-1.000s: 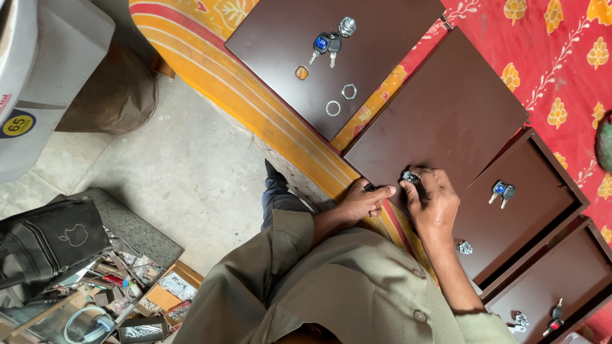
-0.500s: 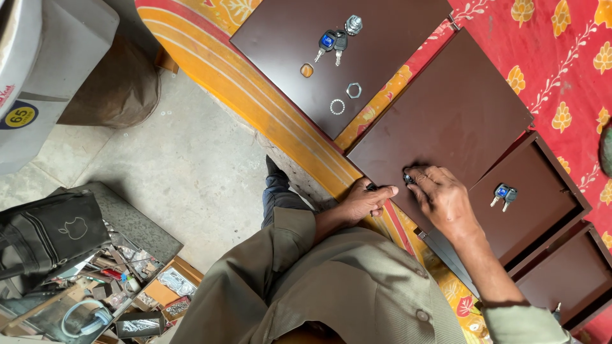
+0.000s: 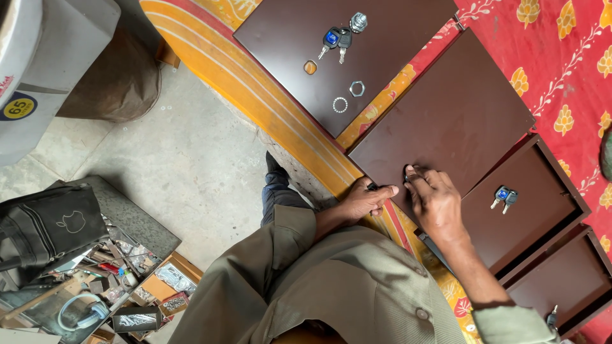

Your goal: The person inserts cam locks with keys into pre-drilled holes in brown metal cabinet doors, threads nuts onto the lock shafts by hand and tightens them, then stacks the finished doors. They take new locks from a cardboard box of hardware and work through the doors one at a time.

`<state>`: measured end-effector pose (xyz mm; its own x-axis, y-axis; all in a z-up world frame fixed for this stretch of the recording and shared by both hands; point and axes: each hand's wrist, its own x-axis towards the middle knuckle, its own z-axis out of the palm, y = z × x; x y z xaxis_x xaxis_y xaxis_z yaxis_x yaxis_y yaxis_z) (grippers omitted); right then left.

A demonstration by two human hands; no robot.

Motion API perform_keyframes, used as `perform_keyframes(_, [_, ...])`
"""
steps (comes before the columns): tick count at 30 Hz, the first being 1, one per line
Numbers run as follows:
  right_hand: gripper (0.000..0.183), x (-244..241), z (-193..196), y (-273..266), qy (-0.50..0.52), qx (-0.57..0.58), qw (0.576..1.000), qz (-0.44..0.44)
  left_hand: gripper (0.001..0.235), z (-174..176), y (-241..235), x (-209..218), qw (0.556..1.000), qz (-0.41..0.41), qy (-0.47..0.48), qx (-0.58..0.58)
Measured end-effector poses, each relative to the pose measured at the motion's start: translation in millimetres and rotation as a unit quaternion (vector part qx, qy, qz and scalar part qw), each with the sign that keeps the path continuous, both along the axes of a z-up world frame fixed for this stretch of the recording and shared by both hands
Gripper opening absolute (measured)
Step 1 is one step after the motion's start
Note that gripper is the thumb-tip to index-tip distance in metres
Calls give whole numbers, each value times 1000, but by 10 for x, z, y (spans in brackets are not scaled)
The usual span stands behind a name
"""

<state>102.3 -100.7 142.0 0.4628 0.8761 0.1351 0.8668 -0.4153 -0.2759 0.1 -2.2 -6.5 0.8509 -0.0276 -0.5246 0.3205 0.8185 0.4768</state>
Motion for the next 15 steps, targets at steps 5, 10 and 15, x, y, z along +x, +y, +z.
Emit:
perform_keyframes(5, [24, 48, -137, -18, 32, 22, 998, -55, 36, 25, 27, -23, 1000, -4, -17, 17])
perform_keyframes(10, [27, 6, 29, 41, 121, 40, 986, -109, 41, -35, -23, -15, 999, -5, -35, 27])
perform_keyframes(15, [23, 134, 154, -9, 110, 62, 982, -141, 42, 22, -16, -12, 999, -18, 36, 20])
